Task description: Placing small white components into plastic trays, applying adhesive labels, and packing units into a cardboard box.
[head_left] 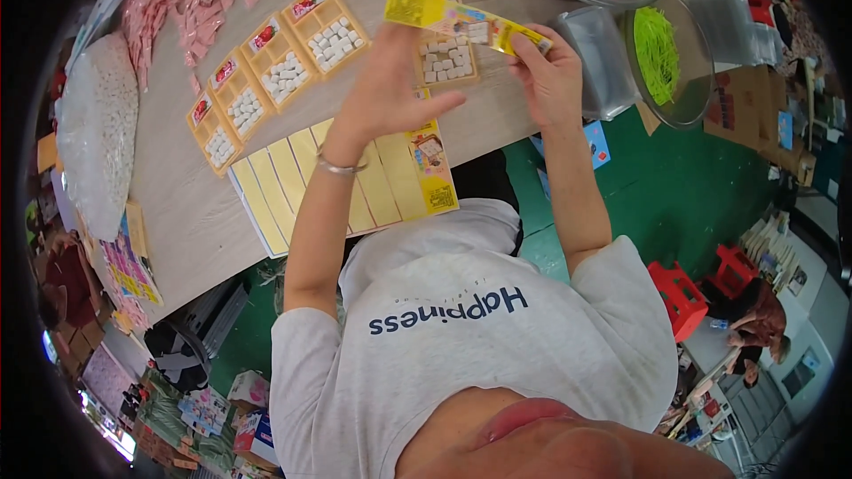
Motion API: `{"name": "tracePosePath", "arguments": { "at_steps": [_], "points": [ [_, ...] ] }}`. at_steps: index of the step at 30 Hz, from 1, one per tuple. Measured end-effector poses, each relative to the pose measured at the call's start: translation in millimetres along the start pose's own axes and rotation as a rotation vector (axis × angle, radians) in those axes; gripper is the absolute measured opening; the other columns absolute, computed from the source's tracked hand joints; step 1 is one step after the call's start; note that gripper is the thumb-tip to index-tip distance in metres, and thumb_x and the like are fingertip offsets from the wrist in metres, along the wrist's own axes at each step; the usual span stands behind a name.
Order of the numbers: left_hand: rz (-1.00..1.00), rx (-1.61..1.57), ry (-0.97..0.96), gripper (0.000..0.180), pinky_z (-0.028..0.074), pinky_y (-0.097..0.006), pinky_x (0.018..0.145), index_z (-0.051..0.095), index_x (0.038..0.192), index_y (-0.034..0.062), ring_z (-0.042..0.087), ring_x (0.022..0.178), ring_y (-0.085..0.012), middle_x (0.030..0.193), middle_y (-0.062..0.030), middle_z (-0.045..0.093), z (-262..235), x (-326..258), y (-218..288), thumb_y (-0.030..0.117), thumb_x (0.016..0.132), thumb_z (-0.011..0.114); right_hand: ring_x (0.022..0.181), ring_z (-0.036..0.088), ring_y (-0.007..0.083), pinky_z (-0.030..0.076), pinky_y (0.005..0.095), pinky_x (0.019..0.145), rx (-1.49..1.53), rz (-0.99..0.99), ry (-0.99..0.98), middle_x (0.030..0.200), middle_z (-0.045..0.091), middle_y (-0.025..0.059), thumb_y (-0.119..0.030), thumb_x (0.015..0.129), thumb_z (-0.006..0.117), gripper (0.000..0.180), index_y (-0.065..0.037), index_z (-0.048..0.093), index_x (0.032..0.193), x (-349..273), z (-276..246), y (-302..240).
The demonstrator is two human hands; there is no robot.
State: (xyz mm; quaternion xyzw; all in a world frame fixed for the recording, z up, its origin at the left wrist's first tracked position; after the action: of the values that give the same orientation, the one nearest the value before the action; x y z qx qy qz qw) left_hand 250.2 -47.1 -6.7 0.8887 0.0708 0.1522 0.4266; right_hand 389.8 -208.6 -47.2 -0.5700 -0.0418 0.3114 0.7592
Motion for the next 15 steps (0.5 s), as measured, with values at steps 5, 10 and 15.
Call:
{"name": "tracePosePath", "arguments": {
  "at_steps": [5,10,15],
  "points": [
    [-0.794,-0.789,0.212,0.052,0.052,-0.027,0.073,0.069,0.104,-0.0006,0.068,0.084,-0.0121,0.088,-0.0047,0.072,-6.0,-6.8,-44.0,0.041,0.076,0.084,0.067,0.061,0.0051,0.051,0.0186,0.058,-0.243,0.034,-0.113,0.082,0.067,0.0012,-0.011,0.089,0.075,0.023,0.001,0.067,0.107,18.0,24.5,2.4],
    [-0.762,-0.322,0.364,0.03,0.049,-0.024,0.059,0.075,0.084,0.0039,0.061,0.063,-0.0059,0.07,-0.0015,0.069,-2.0,-3.5,-47.7,0.033,0.084,0.08,0.064,0.059,0.0035,0.049,0.0173,0.057,-0.414,0.009,-0.148,0.077,0.066,0.0,-0.012,0.087,0.077,0.022,0.001,0.07,0.103,48.6,23.2,11.2],
    [-0.72,-0.131,0.444,0.03,0.051,-0.031,0.061,0.074,0.089,0.0026,0.068,0.064,-0.0159,0.074,-0.0079,0.073,-0.7,-1.3,-39.4,0.032,0.083,0.079,0.061,0.057,0.0031,0.046,0.0174,0.056,-0.518,0.001,-0.121,0.072,0.066,-0.0006,-0.014,0.085,0.077,0.016,0.0,0.072,0.093,51.4,29.2,7.8]
  ]
}}
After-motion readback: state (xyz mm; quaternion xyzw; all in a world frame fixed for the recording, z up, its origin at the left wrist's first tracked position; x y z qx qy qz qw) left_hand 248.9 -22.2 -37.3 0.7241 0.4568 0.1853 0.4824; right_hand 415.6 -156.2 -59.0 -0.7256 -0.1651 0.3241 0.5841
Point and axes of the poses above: each hand's wrist, its own x-axis towards the middle knuckle, its own z-axis out of the palm, y = z × x, the point moved 5 cm from there along x, towards the middle knuckle
